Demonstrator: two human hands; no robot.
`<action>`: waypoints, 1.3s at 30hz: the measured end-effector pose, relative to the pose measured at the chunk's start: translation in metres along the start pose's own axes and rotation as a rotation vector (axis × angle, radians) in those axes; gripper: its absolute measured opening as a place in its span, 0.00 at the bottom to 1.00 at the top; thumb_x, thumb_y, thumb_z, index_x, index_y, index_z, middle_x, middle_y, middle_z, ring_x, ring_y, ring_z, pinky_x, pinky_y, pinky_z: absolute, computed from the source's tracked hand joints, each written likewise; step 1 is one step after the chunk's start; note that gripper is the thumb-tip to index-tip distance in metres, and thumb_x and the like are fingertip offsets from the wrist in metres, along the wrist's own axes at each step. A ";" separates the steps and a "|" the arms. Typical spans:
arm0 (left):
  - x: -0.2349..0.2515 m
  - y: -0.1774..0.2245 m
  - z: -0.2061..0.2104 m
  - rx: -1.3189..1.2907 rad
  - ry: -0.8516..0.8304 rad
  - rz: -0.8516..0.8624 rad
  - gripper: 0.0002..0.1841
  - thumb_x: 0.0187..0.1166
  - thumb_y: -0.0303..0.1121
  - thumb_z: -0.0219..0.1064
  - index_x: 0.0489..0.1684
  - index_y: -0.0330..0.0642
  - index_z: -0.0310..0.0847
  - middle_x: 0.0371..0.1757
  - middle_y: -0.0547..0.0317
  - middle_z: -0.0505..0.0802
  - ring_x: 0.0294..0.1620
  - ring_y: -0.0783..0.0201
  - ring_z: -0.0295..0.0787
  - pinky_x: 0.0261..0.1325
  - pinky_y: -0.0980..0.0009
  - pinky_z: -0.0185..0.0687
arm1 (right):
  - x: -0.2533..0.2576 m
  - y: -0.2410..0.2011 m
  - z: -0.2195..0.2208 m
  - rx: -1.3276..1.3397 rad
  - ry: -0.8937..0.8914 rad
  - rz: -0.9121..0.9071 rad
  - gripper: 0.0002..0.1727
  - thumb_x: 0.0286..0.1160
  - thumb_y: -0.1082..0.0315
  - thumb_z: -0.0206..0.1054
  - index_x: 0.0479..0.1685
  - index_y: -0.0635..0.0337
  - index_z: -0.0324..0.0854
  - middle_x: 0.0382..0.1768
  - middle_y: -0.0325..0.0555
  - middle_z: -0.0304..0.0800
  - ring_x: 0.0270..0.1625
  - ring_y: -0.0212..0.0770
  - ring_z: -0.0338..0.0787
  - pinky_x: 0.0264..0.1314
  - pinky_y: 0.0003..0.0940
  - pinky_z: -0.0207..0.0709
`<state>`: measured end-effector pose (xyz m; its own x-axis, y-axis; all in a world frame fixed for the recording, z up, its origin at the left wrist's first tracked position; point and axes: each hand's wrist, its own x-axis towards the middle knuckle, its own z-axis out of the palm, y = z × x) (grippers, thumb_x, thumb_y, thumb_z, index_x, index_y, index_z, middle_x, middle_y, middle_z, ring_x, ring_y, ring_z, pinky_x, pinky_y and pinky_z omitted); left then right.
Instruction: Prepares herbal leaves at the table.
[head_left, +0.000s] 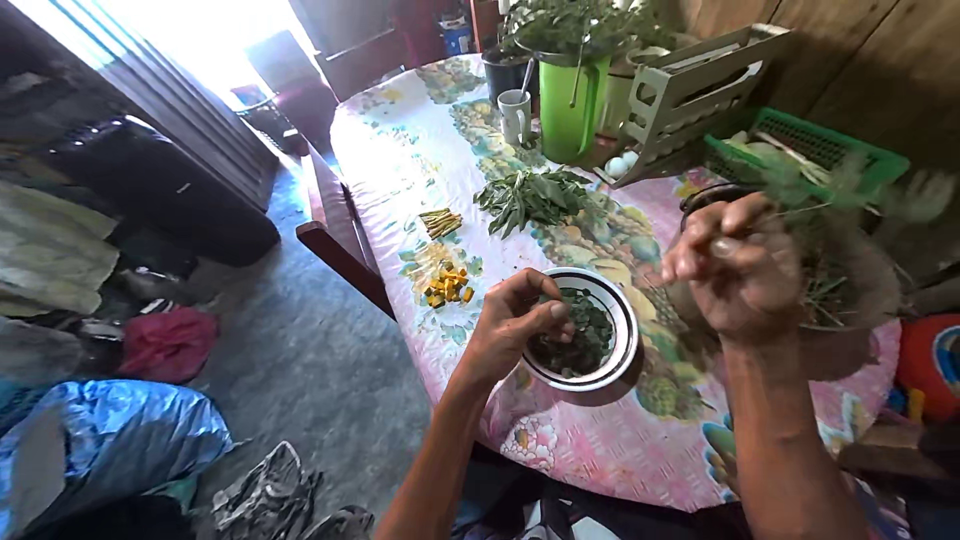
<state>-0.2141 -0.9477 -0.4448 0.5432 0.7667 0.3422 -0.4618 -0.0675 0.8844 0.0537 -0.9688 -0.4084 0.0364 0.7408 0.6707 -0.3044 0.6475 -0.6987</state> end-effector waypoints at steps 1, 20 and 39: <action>0.001 -0.003 0.003 -0.025 0.015 0.005 0.05 0.78 0.23 0.69 0.46 0.40 0.81 0.38 0.51 0.91 0.34 0.60 0.93 0.45 0.62 0.94 | -0.002 0.002 0.006 0.014 -0.026 0.038 0.07 0.75 0.68 0.63 0.46 0.42 0.77 0.42 0.33 0.84 0.31 0.30 0.85 0.31 0.27 0.85; 0.008 -0.012 0.018 -0.027 0.123 0.060 0.07 0.76 0.22 0.70 0.46 0.42 0.86 0.40 0.54 0.92 0.34 0.65 0.92 0.44 0.66 0.93 | -0.019 0.025 0.043 -0.584 -0.298 0.123 0.07 0.74 0.70 0.68 0.47 0.57 0.86 0.40 0.34 0.88 0.33 0.23 0.83 0.35 0.19 0.81; 0.004 -0.011 0.022 0.035 0.162 -0.018 0.05 0.79 0.23 0.68 0.46 0.36 0.81 0.35 0.48 0.90 0.32 0.59 0.91 0.45 0.61 0.93 | -0.029 -0.071 -0.090 -1.417 0.137 -0.011 0.29 0.92 0.46 0.50 0.56 0.68 0.79 0.44 0.62 0.85 0.45 0.55 0.88 0.50 0.58 0.81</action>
<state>-0.1913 -0.9584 -0.4465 0.4293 0.8610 0.2729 -0.4265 -0.0730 0.9015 0.1603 -1.0199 -0.4009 0.1477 0.6930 0.7057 0.8878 0.2216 -0.4034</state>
